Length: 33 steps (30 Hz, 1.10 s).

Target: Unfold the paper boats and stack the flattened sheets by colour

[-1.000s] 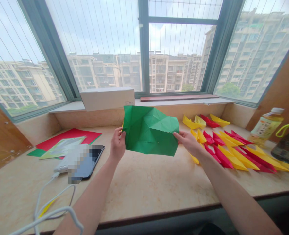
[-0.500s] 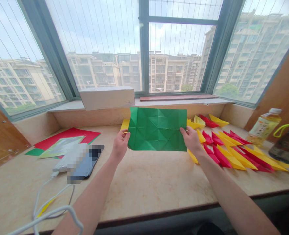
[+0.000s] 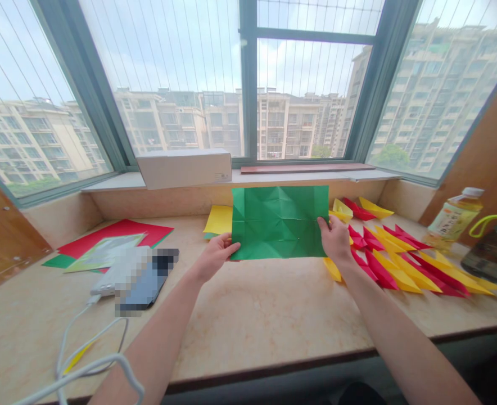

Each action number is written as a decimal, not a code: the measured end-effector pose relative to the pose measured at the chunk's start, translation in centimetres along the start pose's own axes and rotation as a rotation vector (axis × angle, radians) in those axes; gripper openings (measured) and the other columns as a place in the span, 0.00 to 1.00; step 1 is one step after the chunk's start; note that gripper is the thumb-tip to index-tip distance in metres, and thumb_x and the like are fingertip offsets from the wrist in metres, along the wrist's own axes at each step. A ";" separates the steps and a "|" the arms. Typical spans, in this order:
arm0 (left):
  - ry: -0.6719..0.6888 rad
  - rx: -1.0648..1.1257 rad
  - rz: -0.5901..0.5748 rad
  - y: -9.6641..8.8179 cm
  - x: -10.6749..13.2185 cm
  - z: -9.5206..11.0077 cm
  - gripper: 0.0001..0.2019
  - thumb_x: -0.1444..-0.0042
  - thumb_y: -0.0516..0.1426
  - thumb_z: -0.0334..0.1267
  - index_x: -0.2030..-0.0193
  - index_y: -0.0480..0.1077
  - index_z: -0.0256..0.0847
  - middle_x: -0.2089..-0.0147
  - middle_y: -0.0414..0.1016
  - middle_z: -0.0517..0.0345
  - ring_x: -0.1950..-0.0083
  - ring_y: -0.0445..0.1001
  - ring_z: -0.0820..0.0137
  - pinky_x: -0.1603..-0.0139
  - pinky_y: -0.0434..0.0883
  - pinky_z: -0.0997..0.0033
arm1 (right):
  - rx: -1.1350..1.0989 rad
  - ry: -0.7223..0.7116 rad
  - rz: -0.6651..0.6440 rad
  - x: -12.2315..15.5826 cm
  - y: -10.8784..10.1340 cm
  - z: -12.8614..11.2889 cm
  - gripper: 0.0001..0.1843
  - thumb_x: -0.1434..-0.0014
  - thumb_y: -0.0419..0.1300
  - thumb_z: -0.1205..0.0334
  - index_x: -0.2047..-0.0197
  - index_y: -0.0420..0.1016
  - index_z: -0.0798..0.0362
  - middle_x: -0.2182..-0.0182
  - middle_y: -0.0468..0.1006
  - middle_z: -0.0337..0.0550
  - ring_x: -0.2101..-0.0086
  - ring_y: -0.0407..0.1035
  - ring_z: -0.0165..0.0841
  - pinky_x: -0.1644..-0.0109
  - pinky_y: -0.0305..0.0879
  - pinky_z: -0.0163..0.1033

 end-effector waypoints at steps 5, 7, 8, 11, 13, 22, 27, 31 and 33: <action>-0.004 -0.043 0.161 -1.8 -0.4 -0.5 0.18 0.54 0.68 0.44 0.59 0.75 0.36 0.61 0.81 0.49 0.65 0.79 0.64 0.66 0.79 0.62 | -0.032 -0.004 -0.008 0.1 0.2 -0.2 0.24 0.38 0.52 0.39 0.62 0.73 0.52 0.73 0.77 0.46 0.72 0.67 0.39 0.66 0.59 0.41; -0.009 -0.073 0.203 -2.1 -0.3 -0.4 0.17 0.52 0.67 0.46 0.61 0.75 0.36 0.64 0.81 0.50 0.68 0.79 0.65 0.69 0.79 0.64 | -0.051 -0.004 -0.011 0.2 0.4 -0.2 0.26 0.38 0.51 0.38 0.60 0.74 0.53 0.72 0.77 0.47 0.72 0.68 0.39 0.66 0.59 0.42; -0.012 -0.088 0.207 -2.1 -0.2 -0.4 0.17 0.51 0.66 0.47 0.62 0.74 0.35 0.66 0.81 0.50 0.70 0.79 0.66 0.70 0.78 0.66 | -0.060 -0.002 -0.012 0.2 0.4 -0.2 0.26 0.38 0.51 0.38 0.60 0.74 0.53 0.71 0.78 0.48 0.72 0.68 0.39 0.66 0.60 0.41; -0.026 -0.099 0.140 -1.5 -0.1 -0.4 0.18 0.49 0.65 0.48 0.59 0.72 0.35 0.66 0.81 0.50 0.74 0.78 0.69 0.73 0.76 0.70 | -0.073 0.011 -0.019 0.1 0.5 -0.1 0.27 0.38 0.51 0.37 0.59 0.75 0.54 0.71 0.78 0.48 0.73 0.68 0.39 0.66 0.60 0.41; -0.027 -0.095 0.102 -1.3 -0.2 -0.5 0.19 0.49 0.65 0.47 0.57 0.71 0.36 0.68 0.80 0.52 0.75 0.77 0.71 0.74 0.74 0.72 | -0.072 0.020 -0.023 0.0 0.5 0.1 0.27 0.38 0.51 0.38 0.59 0.75 0.54 0.70 0.79 0.49 0.72 0.68 0.39 0.66 0.61 0.41; 0.054 -0.140 0.294 -2.9 -1.0 -1.0 0.14 0.46 0.62 0.43 0.58 0.67 0.37 0.75 0.77 0.59 0.79 0.76 0.69 0.78 0.73 0.73 | 0.018 -0.018 -0.039 0.3 0.8 -0.4 0.22 0.36 0.52 0.47 0.52 0.77 0.53 0.60 0.81 0.53 0.62 0.73 0.45 0.57 0.64 0.45; 0.082 -0.149 0.394 -4.5 -1.0 -1.5 0.11 0.45 0.61 0.39 0.59 0.66 0.37 0.77 0.74 0.63 0.81 0.76 0.70 0.79 0.73 0.74 | -0.076 -0.021 -0.151 0.8 1.9 -0.7 0.29 0.37 0.53 0.44 0.42 0.72 0.55 0.61 0.82 0.51 0.64 0.75 0.42 0.58 0.67 0.43; 0.056 -0.195 0.544 -7.2 -1.1 -2.1 0.09 0.42 0.58 0.36 0.57 0.65 0.38 0.73 0.74 0.62 0.79 0.76 0.72 0.78 0.74 0.75 | -0.097 0.056 -0.271 1.8 3.0 -1.0 0.34 0.37 0.52 0.45 0.34 0.62 0.57 0.66 0.81 0.47 0.80 0.71 0.34 0.69 0.67 0.40; 0.001 -0.272 0.629 -8.9 -1.5 -2.2 0.09 0.40 0.57 0.37 0.56 0.65 0.37 0.69 0.76 0.59 0.77 0.77 0.73 0.75 0.75 0.75 | -0.114 0.060 -0.326 2.3 3.4 -1.5 0.33 0.36 0.51 0.47 0.33 0.61 0.55 0.65 0.81 0.45 0.82 0.69 0.31 0.71 0.66 0.39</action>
Point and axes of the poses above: each hand's wrist, its own x-axis away from the middle knuckle, its own y-axis out of the palm, z = x × y, the point moved 6 cm from there along -x, towards the middle knuckle
